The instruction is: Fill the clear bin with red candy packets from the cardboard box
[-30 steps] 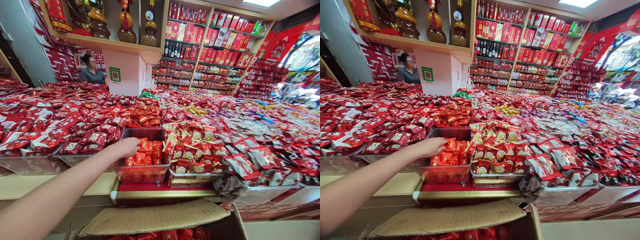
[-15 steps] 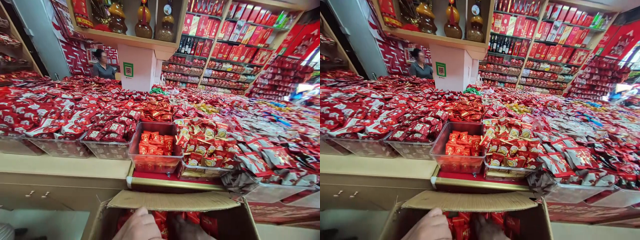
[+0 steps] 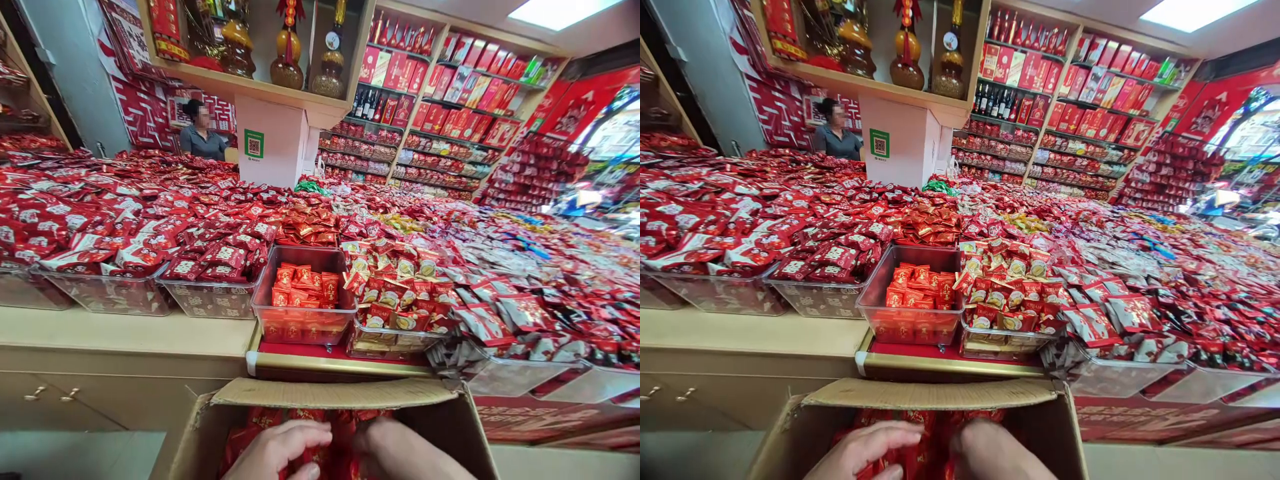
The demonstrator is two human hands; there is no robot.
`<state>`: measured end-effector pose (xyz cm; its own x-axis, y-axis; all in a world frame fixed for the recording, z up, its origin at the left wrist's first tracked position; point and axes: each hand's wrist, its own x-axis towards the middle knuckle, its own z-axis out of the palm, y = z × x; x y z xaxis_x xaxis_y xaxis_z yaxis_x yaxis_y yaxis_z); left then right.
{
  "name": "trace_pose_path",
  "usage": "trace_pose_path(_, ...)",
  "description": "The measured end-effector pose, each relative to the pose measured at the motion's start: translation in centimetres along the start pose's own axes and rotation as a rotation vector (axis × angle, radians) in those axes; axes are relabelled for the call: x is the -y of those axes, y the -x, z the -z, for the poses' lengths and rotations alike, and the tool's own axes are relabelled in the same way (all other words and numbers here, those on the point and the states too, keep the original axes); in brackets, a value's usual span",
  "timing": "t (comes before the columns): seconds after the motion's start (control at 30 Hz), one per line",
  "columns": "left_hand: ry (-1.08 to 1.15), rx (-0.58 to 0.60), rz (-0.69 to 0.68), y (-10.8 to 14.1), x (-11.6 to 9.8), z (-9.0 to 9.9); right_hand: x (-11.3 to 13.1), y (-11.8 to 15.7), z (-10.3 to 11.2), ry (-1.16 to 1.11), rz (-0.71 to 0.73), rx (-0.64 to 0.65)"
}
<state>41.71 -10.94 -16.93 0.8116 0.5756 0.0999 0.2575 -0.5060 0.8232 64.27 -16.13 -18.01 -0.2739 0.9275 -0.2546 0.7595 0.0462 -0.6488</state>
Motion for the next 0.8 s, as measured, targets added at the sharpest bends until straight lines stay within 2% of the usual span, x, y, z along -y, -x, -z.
trace_pose_path(0.13, 0.135, 0.037, 0.134, -1.0, -2.2, 0.0, 3.9, 1.9, 4.4, -0.157, 0.061, 0.034)
trace_pose_path(0.2, 0.315, 0.072, 0.222, -1.7, -3.2, -0.6, 5.1, 2.0, 5.4, -0.266, 0.08, -0.05)
trace_pose_path(0.3, 0.712, 0.027, 0.339, -2.6, -4.3, -1.5, 5.7, 1.6, 5.5, -0.53, 0.096, -0.214)
trace_pose_path(0.4, 0.937, -0.137, 0.394, -3.2, -5.0, -1.6, 5.7, 1.0, 4.7, -0.86, 0.12, -0.329)
trace_pose_path(0.47, 0.96, -0.172, 0.416, -3.5, -5.4, -1.3, 5.7, 0.6, 4.1, -0.97, 0.125, -0.348)
trace_pose_path(0.53, 0.918, -0.136, 0.428, -3.9, -5.7, -0.8, 5.6, 0.1, 3.7, -0.984, 0.127, -0.349)
trace_pose_path(0.63, 0.854, -0.099, 0.413, -4.3, -5.9, -0.3, 5.2, -0.3, 3.4, -0.866, 0.132, -0.506)
trace_pose_path(0.7, 0.862, -0.124, 0.397, -4.4, -5.7, -0.2, 4.9, -0.2, 3.4, -0.819, 0.131, -0.582)
trace_pose_path(0.8, 0.902, -0.143, 0.412, -4.5, -5.3, -0.5, 4.9, 0.1, 3.3, -0.919, 0.124, -0.542)
